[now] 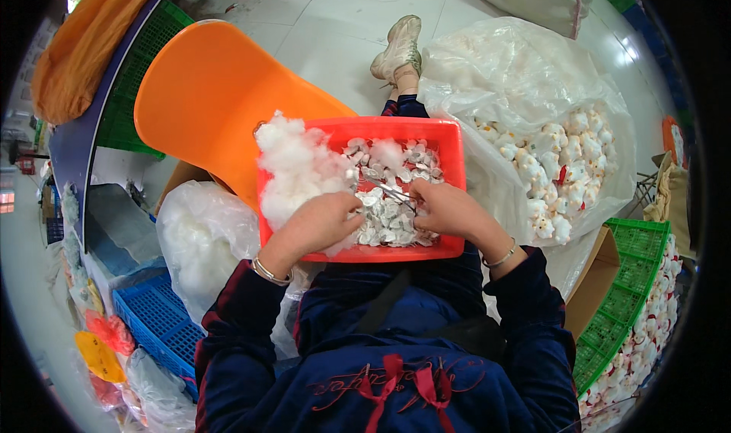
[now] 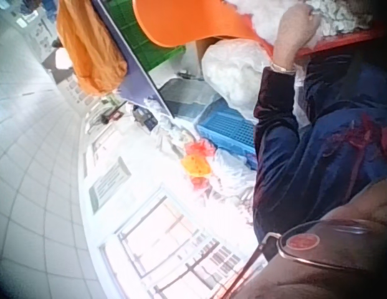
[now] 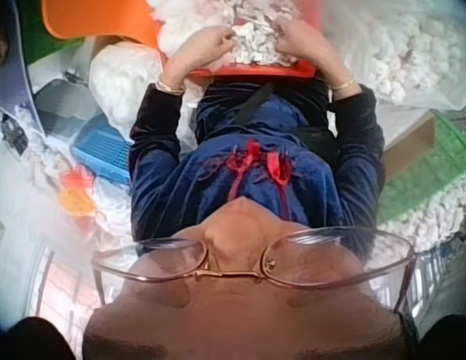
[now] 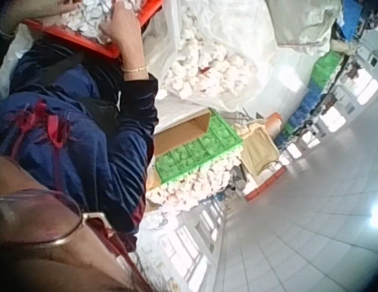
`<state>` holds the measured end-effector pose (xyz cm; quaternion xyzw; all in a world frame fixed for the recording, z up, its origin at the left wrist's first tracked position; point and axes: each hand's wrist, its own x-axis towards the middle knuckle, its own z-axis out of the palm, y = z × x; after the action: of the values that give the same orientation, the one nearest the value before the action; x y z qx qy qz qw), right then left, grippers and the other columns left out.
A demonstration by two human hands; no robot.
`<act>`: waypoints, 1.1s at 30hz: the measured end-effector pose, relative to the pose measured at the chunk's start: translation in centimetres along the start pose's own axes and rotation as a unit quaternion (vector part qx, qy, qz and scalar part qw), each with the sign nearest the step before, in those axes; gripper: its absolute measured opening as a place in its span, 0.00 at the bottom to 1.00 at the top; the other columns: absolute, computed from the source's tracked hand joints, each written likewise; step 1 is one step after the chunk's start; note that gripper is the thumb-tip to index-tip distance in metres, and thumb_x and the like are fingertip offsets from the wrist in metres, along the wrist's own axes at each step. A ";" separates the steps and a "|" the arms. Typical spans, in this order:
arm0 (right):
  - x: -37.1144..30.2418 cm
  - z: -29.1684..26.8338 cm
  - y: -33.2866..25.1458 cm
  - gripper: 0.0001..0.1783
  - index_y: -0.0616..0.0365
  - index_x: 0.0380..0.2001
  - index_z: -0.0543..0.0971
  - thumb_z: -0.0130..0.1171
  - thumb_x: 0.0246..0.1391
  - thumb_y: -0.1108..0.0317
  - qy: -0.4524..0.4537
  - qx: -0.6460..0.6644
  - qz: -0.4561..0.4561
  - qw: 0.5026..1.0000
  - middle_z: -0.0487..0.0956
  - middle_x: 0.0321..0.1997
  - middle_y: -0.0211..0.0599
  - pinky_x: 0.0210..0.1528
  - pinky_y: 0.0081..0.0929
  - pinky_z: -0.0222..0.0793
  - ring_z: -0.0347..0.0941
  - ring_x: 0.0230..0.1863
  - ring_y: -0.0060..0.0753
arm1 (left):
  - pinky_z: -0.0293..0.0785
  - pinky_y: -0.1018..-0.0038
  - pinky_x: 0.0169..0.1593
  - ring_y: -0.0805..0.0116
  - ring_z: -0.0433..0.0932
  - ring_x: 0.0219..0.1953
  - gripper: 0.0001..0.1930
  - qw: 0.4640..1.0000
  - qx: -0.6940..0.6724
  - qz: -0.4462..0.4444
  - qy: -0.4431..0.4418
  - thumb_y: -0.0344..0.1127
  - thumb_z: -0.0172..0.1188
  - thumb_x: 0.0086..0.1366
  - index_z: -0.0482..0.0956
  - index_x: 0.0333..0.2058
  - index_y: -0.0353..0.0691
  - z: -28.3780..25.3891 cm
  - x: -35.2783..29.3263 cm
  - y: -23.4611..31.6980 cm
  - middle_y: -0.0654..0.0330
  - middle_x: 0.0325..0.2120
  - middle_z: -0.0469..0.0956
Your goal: The person sits on a chair and uses scissors to trim white cotton pieces in a red tray on their lap. They repeatedly pick up cotton, cut it, and place the trimmed pieces back into the tray.
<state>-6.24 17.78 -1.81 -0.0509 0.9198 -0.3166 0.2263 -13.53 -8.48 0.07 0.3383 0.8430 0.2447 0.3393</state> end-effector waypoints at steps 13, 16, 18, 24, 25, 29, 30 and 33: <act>-3.6 -1.0 -0.6 0.15 0.62 0.40 0.74 0.69 0.55 0.69 0.078 0.325 0.097 0.937 0.76 0.28 0.27 0.33 0.22 0.70 0.73 0.31 0.17 | 0.76 0.56 0.40 0.46 0.82 0.36 0.11 0.988 0.081 -0.047 0.119 0.38 0.60 0.62 0.81 0.37 0.37 0.5 7.4 -1.7 0.45 0.31 0.82; -3.2 0.4 -0.6 0.12 0.61 0.42 0.74 0.65 0.57 0.74 0.116 0.491 0.069 0.861 0.75 0.29 0.24 0.34 0.17 0.70 0.72 0.32 0.12 | 0.77 0.57 0.39 0.49 0.82 0.34 0.10 0.980 0.115 -0.050 0.152 0.37 0.60 0.62 0.82 0.38 0.38 1.4 8.4 -2.1 0.47 0.30 0.82; -3.5 0.3 -0.5 0.12 0.61 0.42 0.74 0.65 0.57 0.74 0.105 0.504 0.062 0.855 0.75 0.29 0.23 0.35 0.17 0.71 0.73 0.32 0.13 | 0.77 0.63 0.37 0.55 0.83 0.31 0.09 0.982 0.086 -0.054 0.160 0.36 0.62 0.63 0.83 0.38 0.37 1.0 7.8 -2.2 0.52 0.28 0.83; -4.0 0.8 -0.3 0.13 0.61 0.39 0.76 0.69 0.56 0.71 0.038 0.575 0.055 0.816 0.77 0.30 0.24 0.33 0.18 0.69 0.72 0.31 0.13 | 0.69 0.83 0.29 0.83 0.74 0.24 0.11 0.923 -0.362 -0.091 0.095 0.34 0.65 0.65 0.85 0.42 0.31 0.5 3.4 -1.0 0.67 0.22 0.78; -3.9 1.1 -0.5 0.13 0.60 0.39 0.76 0.70 0.56 0.70 0.037 0.576 0.056 0.815 0.77 0.30 0.24 0.33 0.18 0.69 0.72 0.31 0.13 | 0.69 0.83 0.29 0.83 0.74 0.24 0.11 0.906 -0.403 -0.109 0.077 0.33 0.64 0.66 0.85 0.43 0.31 1.0 2.8 0.1 0.68 0.22 0.78; -3.7 2.7 -0.8 0.14 0.60 0.38 0.76 0.69 0.55 0.66 0.061 0.379 0.039 0.922 0.78 0.28 0.28 0.31 0.24 0.68 0.73 0.29 0.19 | 0.69 0.83 0.28 0.82 0.75 0.25 0.19 0.892 -0.433 -0.094 0.089 0.31 0.59 0.69 0.78 0.56 0.32 3.7 1.8 0.8 0.68 0.24 0.78; -4.0 2.9 -0.6 0.15 0.60 0.37 0.76 0.70 0.54 0.65 0.044 0.324 0.038 0.944 0.78 0.27 0.32 0.32 0.27 0.69 0.74 0.29 0.24 | 0.71 0.81 0.30 0.80 0.76 0.25 0.19 0.877 -0.458 -0.081 0.119 0.30 0.58 0.69 0.76 0.57 0.32 4.6 1.6 1.1 0.66 0.24 0.79; -5.4 3.0 -0.3 0.17 0.63 0.34 0.76 0.71 0.52 0.61 0.008 0.198 0.036 0.980 0.78 0.25 0.41 0.33 0.33 0.70 0.76 0.28 0.36 | 0.70 0.83 0.31 0.81 0.76 0.27 0.16 0.904 -0.404 -0.131 0.059 0.30 0.57 0.69 0.78 0.54 0.34 6.6 0.1 0.7 0.66 0.26 0.79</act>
<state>-0.14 17.17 -1.68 0.0302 0.8418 -0.4846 0.2358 -8.41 -6.73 -3.77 0.0442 0.7273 0.5370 0.4252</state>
